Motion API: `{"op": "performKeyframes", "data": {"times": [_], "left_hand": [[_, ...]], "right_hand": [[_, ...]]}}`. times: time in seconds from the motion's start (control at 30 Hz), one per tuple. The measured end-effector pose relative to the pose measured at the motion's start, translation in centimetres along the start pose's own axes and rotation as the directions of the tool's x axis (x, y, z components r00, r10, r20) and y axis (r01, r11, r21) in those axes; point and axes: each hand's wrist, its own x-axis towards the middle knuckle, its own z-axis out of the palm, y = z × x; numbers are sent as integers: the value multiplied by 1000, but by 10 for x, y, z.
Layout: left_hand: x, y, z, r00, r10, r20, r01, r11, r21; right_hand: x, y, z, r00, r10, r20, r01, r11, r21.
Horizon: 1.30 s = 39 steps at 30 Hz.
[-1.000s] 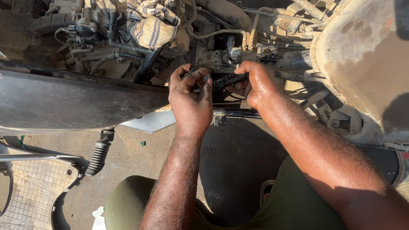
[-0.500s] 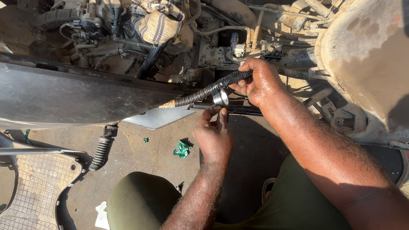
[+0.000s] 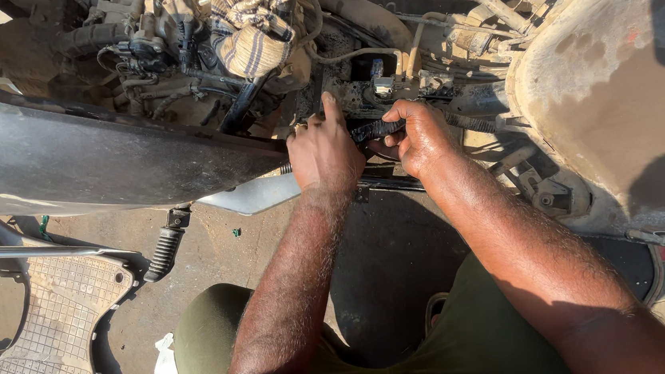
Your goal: The person kneels beside a scooter and works on the exposed wiring harness near the engine. They strip wire ends, connect them, and wrap the connections with electrical tape. The person then secures the wires into a protective conduit and routes the harness along the frame.
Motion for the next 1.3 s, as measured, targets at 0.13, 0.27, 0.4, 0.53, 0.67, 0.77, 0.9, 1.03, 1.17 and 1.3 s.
{"op": "performKeyframes", "data": {"times": [0.13,0.27,0.4,0.53,0.67,0.77,0.9,1.03,1.17,1.3], "left_hand": [[16,3,-26,942,43,332,-80,992,100],[24,8,-43,854,89,513,-144,987,69],[39,6,-46,717,153,680,-280,957,80],[52,2,-35,636,206,744,-300,954,-7],[61,4,-25,545,169,821,-220,974,-54],[65,5,-27,570,209,794,-369,929,20],[67,6,-46,619,331,712,-499,866,32],[61,20,-82,676,411,612,-650,723,233],[36,43,-112,610,468,640,-788,441,429],[-7,44,-112,589,550,592,-807,358,470]], "right_hand": [[-13,-8,3,996,89,21,-90,996,21],[-17,-11,4,995,83,53,-84,996,15],[-11,-9,3,996,74,49,-75,997,25],[-9,-7,1,995,82,49,-83,996,24],[-13,-6,0,997,64,50,-65,998,14],[-15,-5,-3,996,51,73,-51,999,7],[-15,1,-5,992,23,120,-22,1000,-7],[-14,6,-5,982,-79,169,76,997,22],[-14,-1,-8,975,-24,221,32,999,-33],[-19,-8,-7,973,-88,214,56,987,152]]}}
